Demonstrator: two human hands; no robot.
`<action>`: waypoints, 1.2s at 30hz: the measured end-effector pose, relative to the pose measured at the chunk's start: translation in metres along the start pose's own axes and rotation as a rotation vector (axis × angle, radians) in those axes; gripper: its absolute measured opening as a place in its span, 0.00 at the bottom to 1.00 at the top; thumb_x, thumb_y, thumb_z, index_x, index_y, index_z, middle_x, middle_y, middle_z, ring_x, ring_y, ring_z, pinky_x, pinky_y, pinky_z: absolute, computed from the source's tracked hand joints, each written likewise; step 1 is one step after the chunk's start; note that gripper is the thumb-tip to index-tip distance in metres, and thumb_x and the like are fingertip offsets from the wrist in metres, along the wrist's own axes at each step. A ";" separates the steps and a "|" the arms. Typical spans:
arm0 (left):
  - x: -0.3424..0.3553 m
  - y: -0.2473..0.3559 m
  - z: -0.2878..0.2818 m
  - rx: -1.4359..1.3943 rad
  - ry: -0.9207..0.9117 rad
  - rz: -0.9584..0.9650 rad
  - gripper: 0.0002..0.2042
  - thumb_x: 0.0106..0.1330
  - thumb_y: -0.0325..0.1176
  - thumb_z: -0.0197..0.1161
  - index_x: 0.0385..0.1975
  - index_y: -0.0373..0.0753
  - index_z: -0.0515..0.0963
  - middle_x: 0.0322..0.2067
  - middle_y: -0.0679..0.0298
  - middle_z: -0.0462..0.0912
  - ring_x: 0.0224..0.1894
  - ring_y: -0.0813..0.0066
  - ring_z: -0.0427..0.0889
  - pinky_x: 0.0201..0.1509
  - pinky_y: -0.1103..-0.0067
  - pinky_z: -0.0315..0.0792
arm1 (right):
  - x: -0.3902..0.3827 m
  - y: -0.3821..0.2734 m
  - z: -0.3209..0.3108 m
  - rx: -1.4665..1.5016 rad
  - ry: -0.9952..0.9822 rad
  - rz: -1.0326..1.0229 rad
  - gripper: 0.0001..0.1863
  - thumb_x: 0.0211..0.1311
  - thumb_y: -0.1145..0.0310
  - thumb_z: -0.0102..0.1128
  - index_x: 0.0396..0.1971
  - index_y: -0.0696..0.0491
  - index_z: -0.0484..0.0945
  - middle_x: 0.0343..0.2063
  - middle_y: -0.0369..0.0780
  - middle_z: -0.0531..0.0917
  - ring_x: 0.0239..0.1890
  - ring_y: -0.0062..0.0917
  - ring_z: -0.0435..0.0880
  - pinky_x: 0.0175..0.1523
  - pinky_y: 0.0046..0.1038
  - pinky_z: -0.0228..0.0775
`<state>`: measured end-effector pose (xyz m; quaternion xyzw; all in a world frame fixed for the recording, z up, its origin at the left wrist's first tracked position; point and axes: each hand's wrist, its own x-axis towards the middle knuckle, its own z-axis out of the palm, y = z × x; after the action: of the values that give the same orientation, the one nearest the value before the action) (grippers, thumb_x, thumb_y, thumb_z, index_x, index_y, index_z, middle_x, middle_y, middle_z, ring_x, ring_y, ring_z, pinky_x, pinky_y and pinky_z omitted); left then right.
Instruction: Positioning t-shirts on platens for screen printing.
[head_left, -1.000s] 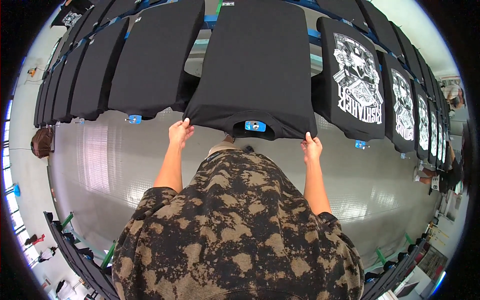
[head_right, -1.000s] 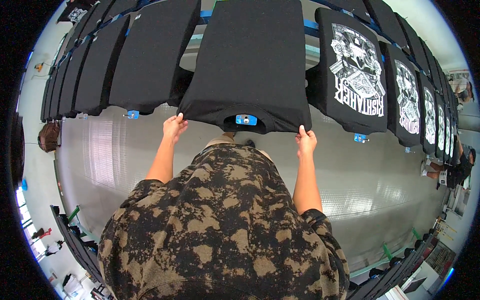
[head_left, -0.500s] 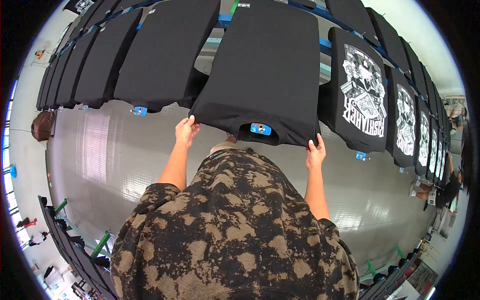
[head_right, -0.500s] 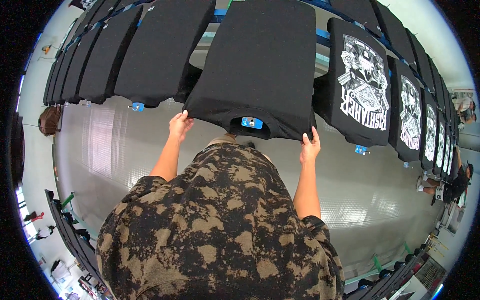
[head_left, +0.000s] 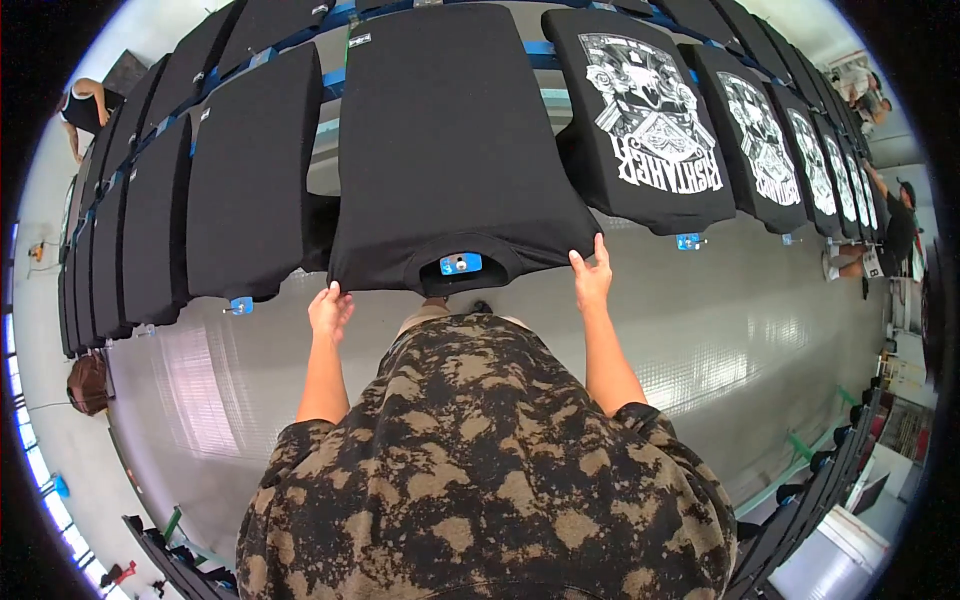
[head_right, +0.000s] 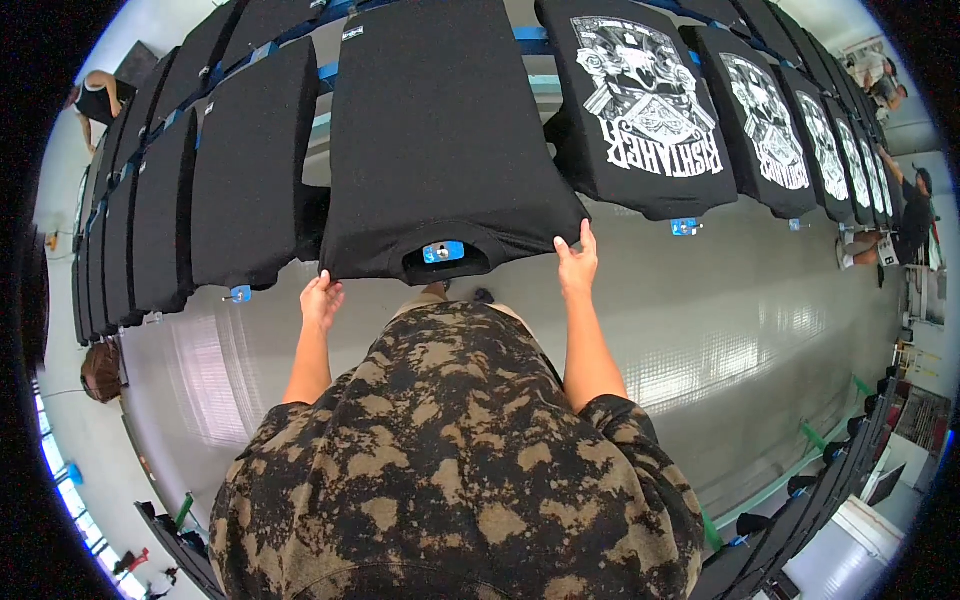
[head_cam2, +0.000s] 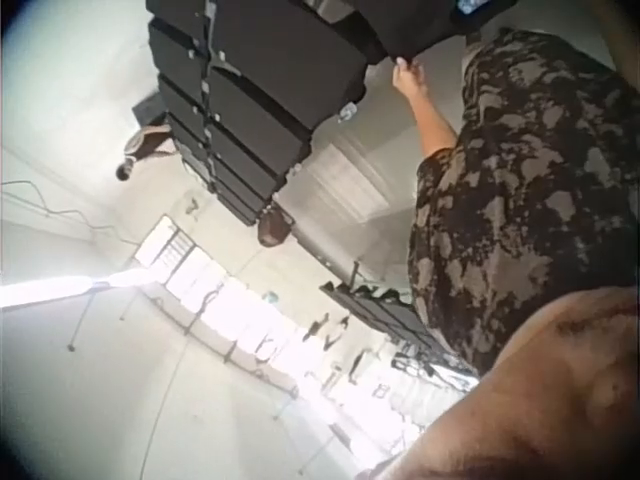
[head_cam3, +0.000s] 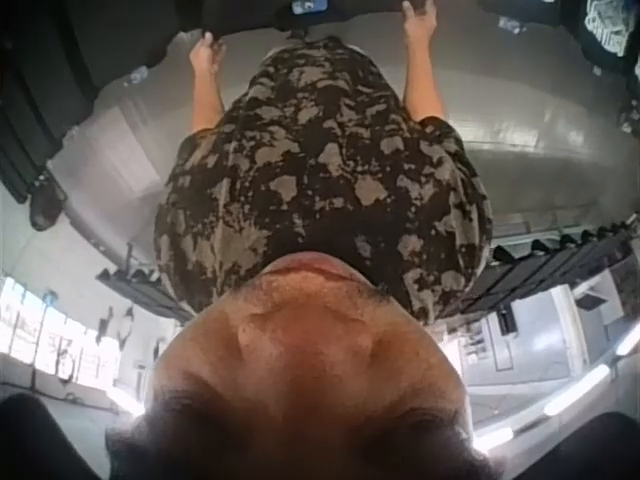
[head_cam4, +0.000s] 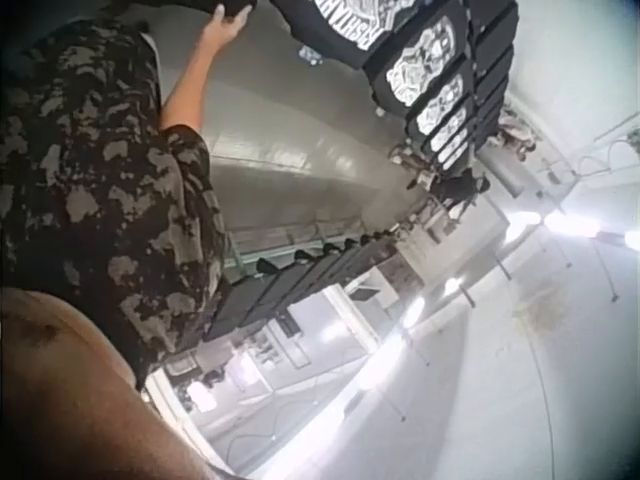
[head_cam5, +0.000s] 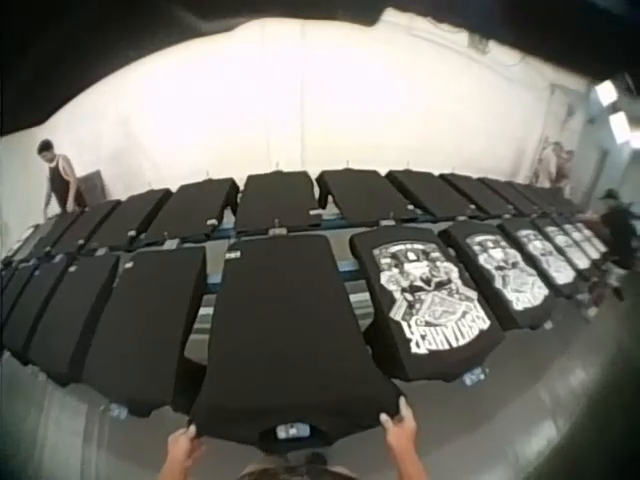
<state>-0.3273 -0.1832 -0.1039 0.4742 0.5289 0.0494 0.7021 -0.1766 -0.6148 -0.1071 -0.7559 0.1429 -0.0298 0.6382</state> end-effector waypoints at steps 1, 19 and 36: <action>0.000 0.001 -0.001 0.016 0.007 -0.004 0.16 0.60 0.38 0.60 0.43 0.37 0.68 0.33 0.64 0.74 0.36 0.72 0.74 0.41 0.70 0.70 | -0.001 -0.003 0.000 0.007 -0.003 0.008 0.35 0.49 0.74 0.63 0.59 0.50 0.61 0.57 0.40 0.64 0.45 0.23 0.73 0.47 0.22 0.69; -0.014 0.076 0.073 0.777 0.029 0.649 0.23 0.58 0.35 0.57 0.52 0.32 0.65 0.46 0.50 0.75 0.48 0.63 0.75 0.53 0.75 0.66 | 0.068 -0.042 0.036 -0.240 -0.133 -0.102 0.23 0.55 0.70 0.57 0.52 0.58 0.69 0.51 0.44 0.72 0.48 0.28 0.75 0.53 0.27 0.66; 0.118 0.183 0.170 0.261 -0.317 0.167 0.18 0.65 0.47 0.51 0.42 0.37 0.72 0.39 0.68 0.74 0.34 0.79 0.69 0.38 0.79 0.64 | 0.163 -0.100 0.141 -1.103 -0.183 -0.310 0.34 0.61 0.45 0.41 0.60 0.55 0.57 0.61 0.51 0.56 0.65 0.39 0.52 0.64 0.49 0.37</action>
<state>-0.0625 -0.1198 -0.0560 0.6052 0.3726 -0.0367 0.7026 0.0292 -0.5068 -0.0581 -0.9883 -0.0309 0.0215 0.1480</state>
